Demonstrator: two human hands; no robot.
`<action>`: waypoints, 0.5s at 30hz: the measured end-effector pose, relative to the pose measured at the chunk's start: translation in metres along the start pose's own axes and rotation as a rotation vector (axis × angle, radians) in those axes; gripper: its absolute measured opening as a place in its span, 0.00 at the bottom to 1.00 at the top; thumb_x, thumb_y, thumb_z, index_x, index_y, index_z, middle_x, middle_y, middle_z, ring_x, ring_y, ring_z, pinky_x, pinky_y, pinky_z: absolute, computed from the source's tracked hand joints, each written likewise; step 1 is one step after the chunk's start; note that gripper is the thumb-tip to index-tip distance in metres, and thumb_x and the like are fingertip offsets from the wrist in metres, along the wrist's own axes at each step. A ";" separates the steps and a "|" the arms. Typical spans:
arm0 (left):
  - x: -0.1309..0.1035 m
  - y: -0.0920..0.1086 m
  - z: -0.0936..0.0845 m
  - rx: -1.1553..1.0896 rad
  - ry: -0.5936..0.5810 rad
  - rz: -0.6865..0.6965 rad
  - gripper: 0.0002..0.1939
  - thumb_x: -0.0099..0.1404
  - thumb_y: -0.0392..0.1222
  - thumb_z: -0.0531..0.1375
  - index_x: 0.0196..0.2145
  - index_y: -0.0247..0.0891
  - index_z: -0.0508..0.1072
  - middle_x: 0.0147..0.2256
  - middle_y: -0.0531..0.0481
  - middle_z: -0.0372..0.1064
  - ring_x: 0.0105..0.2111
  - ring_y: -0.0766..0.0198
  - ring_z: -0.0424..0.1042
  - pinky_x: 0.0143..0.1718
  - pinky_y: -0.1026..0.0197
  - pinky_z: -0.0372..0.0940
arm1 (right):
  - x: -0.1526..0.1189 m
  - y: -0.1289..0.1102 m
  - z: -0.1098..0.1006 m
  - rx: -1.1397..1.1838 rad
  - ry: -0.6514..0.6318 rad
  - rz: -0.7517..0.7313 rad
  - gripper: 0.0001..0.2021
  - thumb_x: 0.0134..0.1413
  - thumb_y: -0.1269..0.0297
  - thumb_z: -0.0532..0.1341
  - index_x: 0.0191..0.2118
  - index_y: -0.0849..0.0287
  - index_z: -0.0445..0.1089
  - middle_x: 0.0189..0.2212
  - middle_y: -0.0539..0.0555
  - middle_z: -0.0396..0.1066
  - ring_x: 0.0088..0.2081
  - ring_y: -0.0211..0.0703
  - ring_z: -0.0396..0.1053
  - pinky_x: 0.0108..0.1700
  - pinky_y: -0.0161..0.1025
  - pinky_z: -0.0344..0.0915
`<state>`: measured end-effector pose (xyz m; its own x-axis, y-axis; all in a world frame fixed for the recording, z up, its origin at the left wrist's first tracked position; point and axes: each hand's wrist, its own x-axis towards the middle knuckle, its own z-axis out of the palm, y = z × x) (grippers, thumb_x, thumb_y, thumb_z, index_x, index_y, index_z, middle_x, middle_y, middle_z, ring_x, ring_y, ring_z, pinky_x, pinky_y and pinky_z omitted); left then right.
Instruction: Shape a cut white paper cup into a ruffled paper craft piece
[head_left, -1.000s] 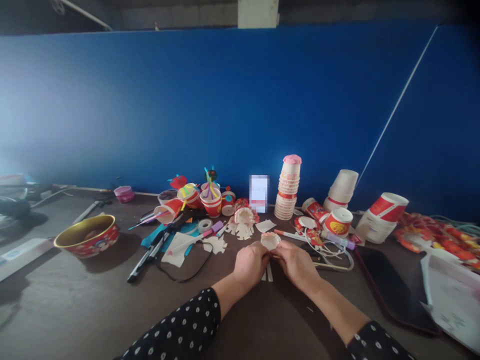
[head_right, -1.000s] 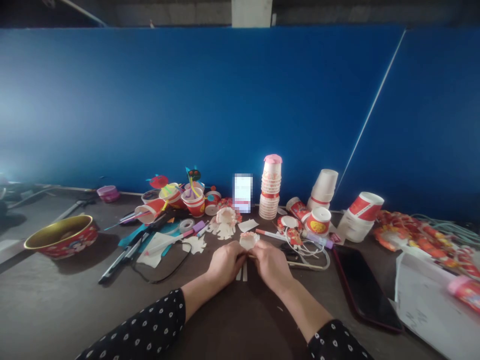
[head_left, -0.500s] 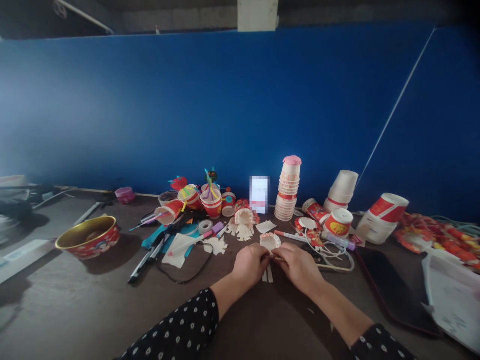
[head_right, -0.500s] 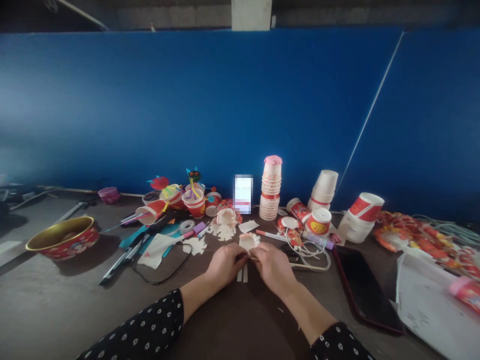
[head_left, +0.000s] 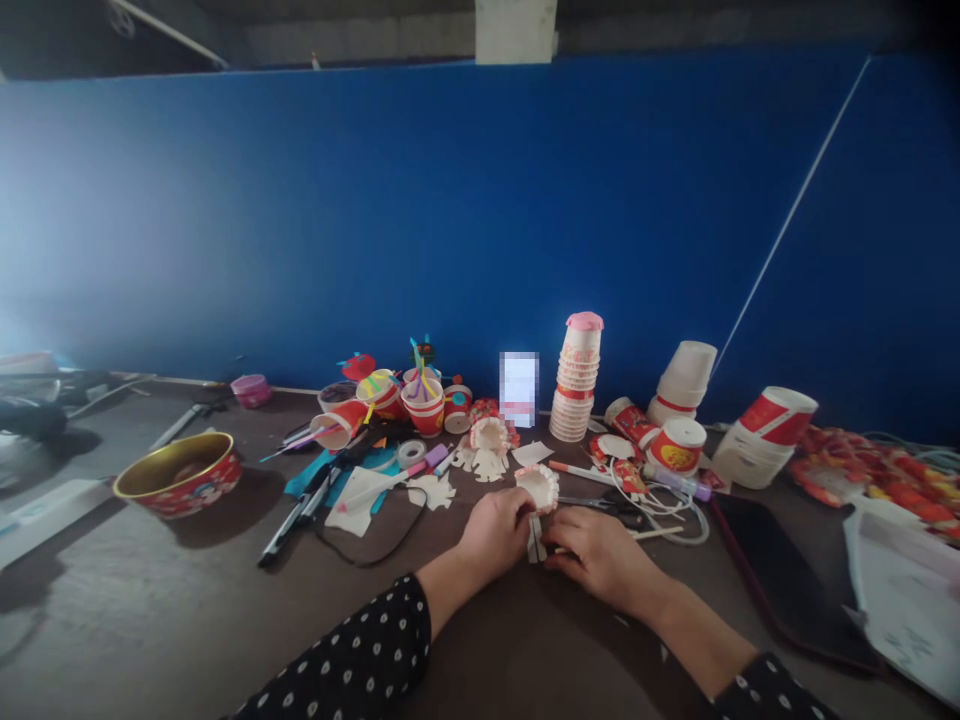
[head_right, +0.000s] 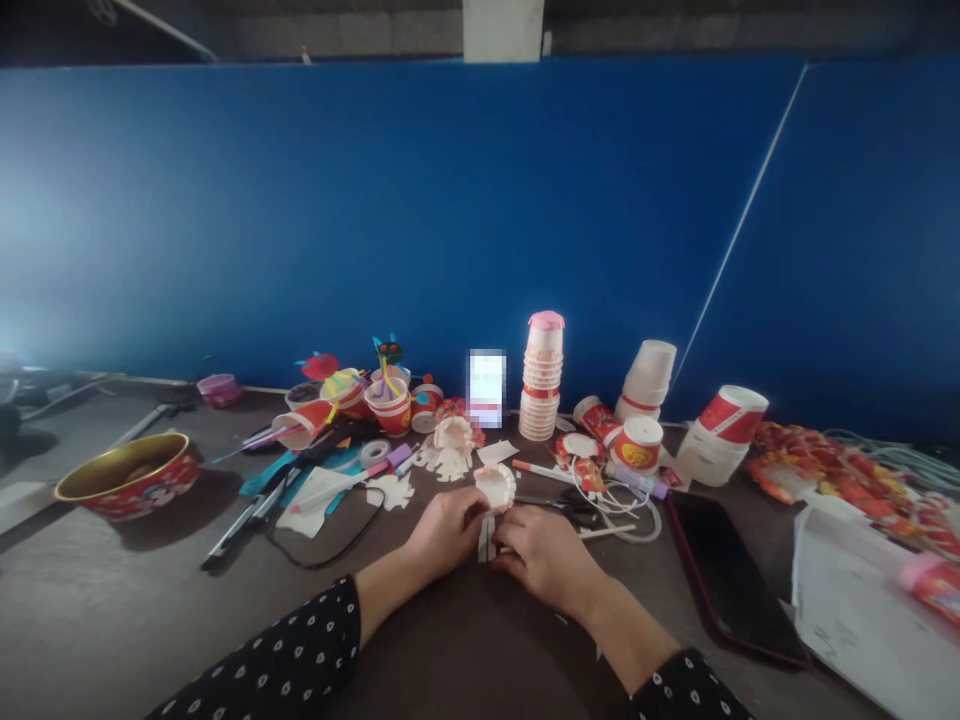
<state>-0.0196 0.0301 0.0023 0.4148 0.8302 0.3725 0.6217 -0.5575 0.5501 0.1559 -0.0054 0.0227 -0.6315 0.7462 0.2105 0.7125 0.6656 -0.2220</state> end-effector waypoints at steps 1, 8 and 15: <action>0.000 0.000 -0.001 0.000 0.001 0.007 0.09 0.53 0.26 0.54 0.28 0.35 0.71 0.26 0.51 0.69 0.28 0.64 0.68 0.29 0.67 0.58 | 0.000 0.000 0.000 -0.014 -0.004 -0.007 0.07 0.56 0.63 0.57 0.36 0.58 0.70 0.35 0.54 0.71 0.39 0.43 0.66 0.42 0.37 0.60; -0.004 0.007 -0.009 -0.046 -0.046 0.217 0.12 0.45 0.27 0.56 0.29 0.36 0.71 0.29 0.49 0.69 0.31 0.62 0.67 0.33 0.65 0.61 | 0.000 -0.001 0.001 0.044 0.036 0.044 0.07 0.50 0.73 0.54 0.28 0.59 0.68 0.30 0.53 0.69 0.35 0.41 0.66 0.37 0.34 0.59; -0.005 0.009 -0.012 -0.011 -0.170 0.217 0.05 0.52 0.35 0.62 0.30 0.36 0.71 0.29 0.50 0.69 0.32 0.62 0.66 0.34 0.65 0.60 | -0.002 0.000 0.000 0.119 0.060 0.120 0.07 0.47 0.75 0.54 0.27 0.58 0.67 0.29 0.52 0.69 0.34 0.41 0.66 0.36 0.33 0.58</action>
<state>-0.0237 0.0212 0.0143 0.6441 0.6790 0.3522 0.4987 -0.7219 0.4798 0.1565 -0.0069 0.0220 -0.5221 0.8209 0.2315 0.7382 0.5708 -0.3595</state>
